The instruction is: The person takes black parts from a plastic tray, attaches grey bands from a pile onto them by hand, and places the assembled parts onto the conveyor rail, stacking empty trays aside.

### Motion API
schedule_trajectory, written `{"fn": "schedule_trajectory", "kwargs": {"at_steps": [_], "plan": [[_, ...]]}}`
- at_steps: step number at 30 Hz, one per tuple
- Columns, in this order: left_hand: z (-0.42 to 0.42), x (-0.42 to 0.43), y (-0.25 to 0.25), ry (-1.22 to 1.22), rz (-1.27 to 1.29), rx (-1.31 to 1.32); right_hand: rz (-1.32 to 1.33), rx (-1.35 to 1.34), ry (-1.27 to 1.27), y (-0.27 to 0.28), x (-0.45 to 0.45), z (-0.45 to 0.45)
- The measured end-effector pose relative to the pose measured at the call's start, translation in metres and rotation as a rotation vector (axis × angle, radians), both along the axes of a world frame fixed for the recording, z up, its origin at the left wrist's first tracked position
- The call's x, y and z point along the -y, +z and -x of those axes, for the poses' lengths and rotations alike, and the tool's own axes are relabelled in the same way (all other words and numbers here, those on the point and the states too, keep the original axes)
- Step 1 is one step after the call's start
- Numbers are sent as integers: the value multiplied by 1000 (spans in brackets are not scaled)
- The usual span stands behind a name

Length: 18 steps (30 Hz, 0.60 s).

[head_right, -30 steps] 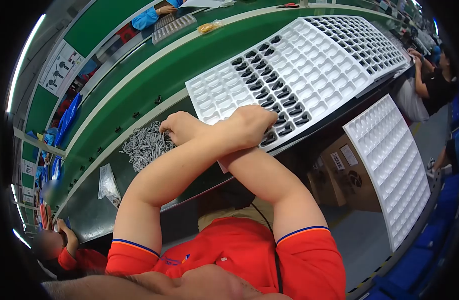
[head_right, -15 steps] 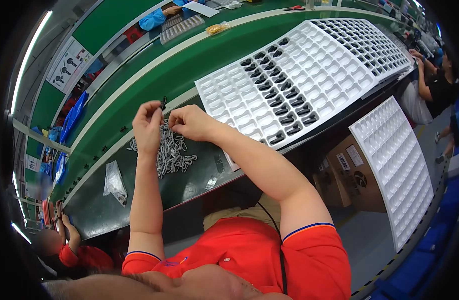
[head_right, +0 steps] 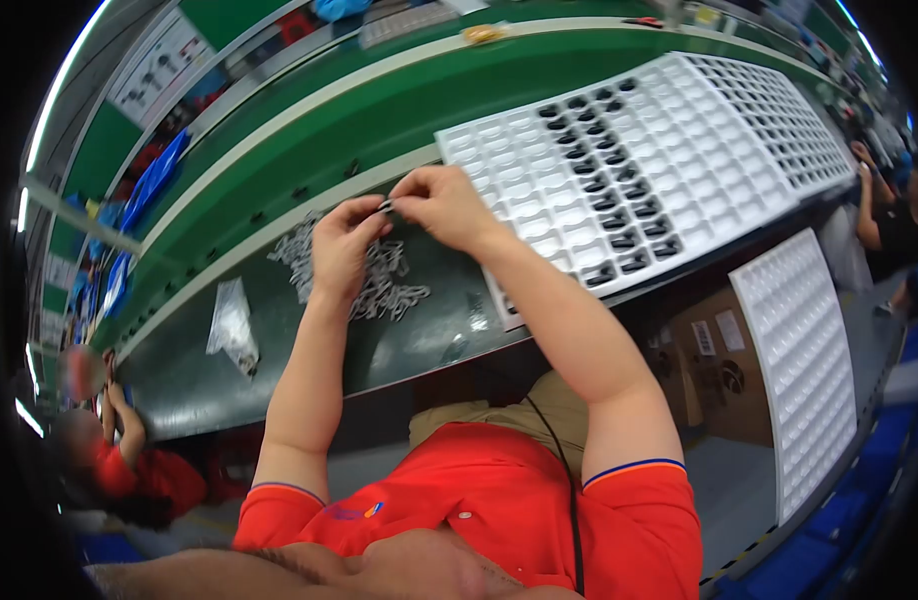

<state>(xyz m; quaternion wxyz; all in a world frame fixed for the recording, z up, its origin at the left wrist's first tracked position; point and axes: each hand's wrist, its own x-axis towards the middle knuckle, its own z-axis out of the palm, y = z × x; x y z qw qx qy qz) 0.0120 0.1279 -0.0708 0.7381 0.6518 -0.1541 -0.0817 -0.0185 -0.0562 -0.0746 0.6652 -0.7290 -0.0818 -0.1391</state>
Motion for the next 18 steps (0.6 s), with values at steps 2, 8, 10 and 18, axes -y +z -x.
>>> {"fn": "schedule_trajectory", "kwargs": {"at_steps": [2, 8, 10, 18], "plan": [[1, -1, 1, 5, 4, -14, 21, 12, -13, 4, -2, 3], [1, -3, -2, -49, 38, -48, 18, -52, -22, 2, -2, 1], [1, -2, -1, -61, 41, -47, 55, -51, -42, 2, -1, 2], [5, 1, 0, -71, -10, -23, 136, -52, -78, 6, -3, 5]]}}
